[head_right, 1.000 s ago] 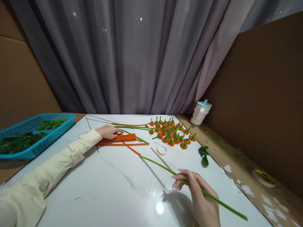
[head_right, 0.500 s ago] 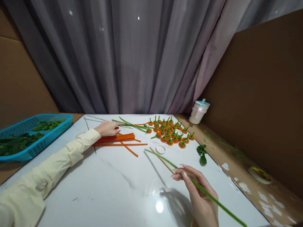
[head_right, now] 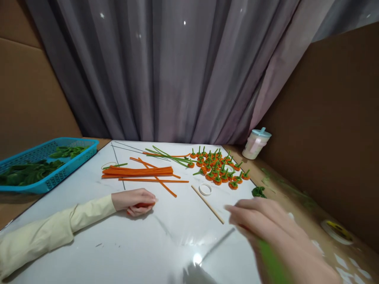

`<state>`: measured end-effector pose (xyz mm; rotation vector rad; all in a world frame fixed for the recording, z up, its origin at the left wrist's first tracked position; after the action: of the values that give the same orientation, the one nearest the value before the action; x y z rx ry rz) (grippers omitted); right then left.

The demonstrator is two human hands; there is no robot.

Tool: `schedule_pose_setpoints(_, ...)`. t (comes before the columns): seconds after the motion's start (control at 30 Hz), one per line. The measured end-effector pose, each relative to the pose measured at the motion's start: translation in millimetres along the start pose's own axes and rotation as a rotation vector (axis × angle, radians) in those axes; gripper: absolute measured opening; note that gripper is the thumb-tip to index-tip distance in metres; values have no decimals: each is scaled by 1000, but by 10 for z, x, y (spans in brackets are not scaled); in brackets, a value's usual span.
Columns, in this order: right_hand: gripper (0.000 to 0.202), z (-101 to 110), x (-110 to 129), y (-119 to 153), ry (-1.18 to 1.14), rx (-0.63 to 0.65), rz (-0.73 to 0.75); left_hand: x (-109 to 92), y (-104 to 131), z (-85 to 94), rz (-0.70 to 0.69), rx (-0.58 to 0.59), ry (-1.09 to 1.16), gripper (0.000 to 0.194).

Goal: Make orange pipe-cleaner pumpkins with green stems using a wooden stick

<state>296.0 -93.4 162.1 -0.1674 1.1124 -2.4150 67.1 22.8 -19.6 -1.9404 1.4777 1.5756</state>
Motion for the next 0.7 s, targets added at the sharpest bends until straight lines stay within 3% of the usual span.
schedule_pose_setpoints(0.07, 29, -178, 278, -218, -55, 101, 290, 7, -27, 50, -12, 49, 122, 33)
schedule_pose_setpoints(0.13, 29, -542, 435, -354, -14, 266, 414, 6, -44, 89, -24, 87, 205, 32)
schedule_pose_setpoints(0.23, 27, -1081, 534, -449, 67, 384, 468, 5, -54, 131, -54, 108, 255, 30)
schedule_pose_setpoints(0.33, 18, -1473, 583, -444, 71, 497, 516, 18, -62, 158, -64, 120, 291, 34)
schedule_pose_setpoints(0.47, 14, -1710, 561, -444, 77, 605, 516, 46, -71, 182, -31, 134, 360, 35)
schedule_pose_setpoints(0.7, 21, -1848, 504, -408, 108, 735, 498, 15, -52, 152, -38, 137, 363, 35)
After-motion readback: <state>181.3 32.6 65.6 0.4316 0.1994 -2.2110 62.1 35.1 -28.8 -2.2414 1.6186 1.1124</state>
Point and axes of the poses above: each hand's wrist, its own y-axis away from the middle knuckle, its own z-axis out of the back of the hand, x = y × z, the point moved 7 cm from there along -y, towards the middle knuckle, and after that the axes turned 14 degrees about y, right-handed, at the moved point
